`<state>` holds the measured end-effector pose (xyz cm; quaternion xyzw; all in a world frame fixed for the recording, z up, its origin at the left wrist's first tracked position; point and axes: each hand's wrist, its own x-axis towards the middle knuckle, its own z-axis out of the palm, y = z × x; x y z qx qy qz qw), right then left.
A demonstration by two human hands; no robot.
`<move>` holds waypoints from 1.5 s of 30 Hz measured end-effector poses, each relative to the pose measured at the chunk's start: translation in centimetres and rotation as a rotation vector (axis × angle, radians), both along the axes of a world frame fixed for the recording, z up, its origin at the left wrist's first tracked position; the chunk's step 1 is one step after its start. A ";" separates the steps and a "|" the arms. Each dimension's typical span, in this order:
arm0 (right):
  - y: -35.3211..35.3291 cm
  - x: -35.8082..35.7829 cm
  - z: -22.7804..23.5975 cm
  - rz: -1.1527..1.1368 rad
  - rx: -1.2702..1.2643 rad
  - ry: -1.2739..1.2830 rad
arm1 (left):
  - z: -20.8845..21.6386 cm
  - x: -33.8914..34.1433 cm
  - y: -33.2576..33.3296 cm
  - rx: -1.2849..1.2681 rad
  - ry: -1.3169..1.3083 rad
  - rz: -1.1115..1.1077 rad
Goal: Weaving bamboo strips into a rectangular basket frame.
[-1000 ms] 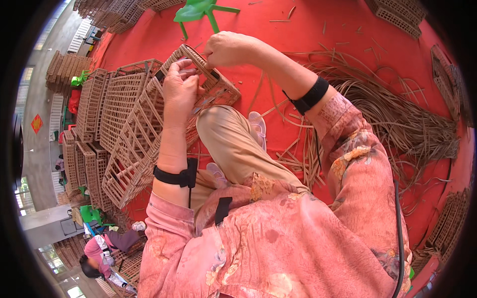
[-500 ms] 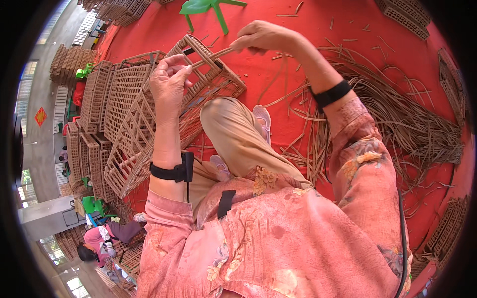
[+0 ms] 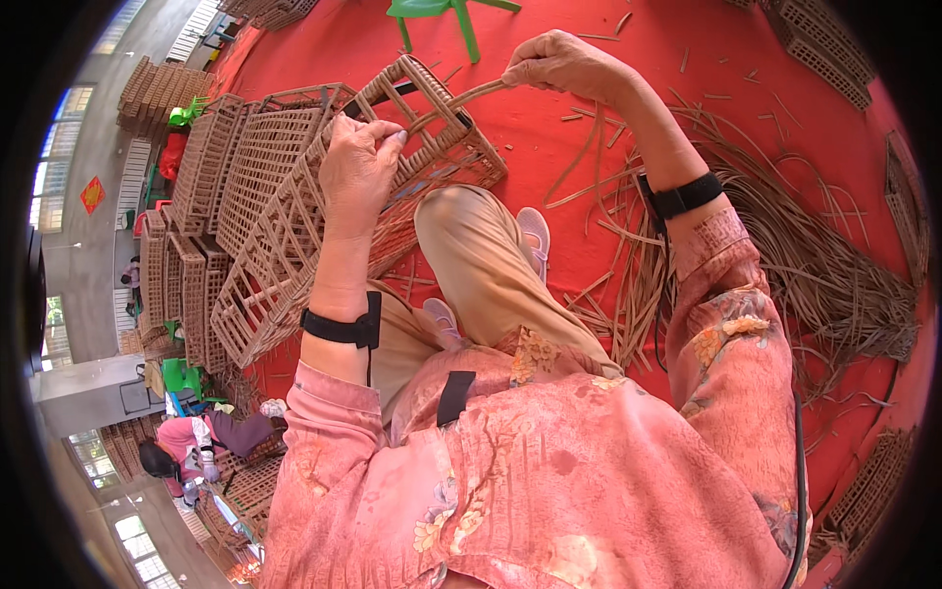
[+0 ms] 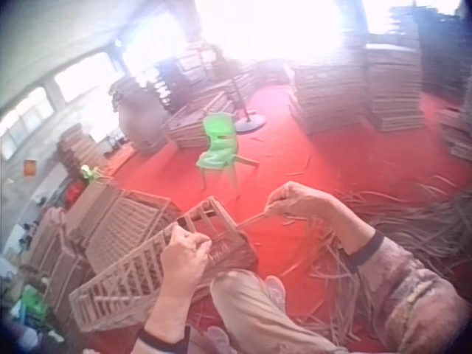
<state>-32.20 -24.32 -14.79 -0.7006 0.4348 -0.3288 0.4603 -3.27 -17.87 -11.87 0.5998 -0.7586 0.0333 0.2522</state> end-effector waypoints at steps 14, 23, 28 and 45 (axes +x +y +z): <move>-1.3 2.0 -1.1 0.071 -0.076 0.098 | 1.2 2.9 -0.8 0.462 0.732 -0.055; 0.8 0.0 0.1 0.023 0.033 0.061 | -0.1 5.9 1.0 0.231 0.701 -0.042; -0.3 -1.8 -2.3 0.014 0.094 -0.116 | -0.5 5.3 2.2 0.122 0.381 -0.002; -1.5 2.3 0.2 -0.005 0.124 0.116 | 0.6 9.7 3.0 0.414 0.405 0.000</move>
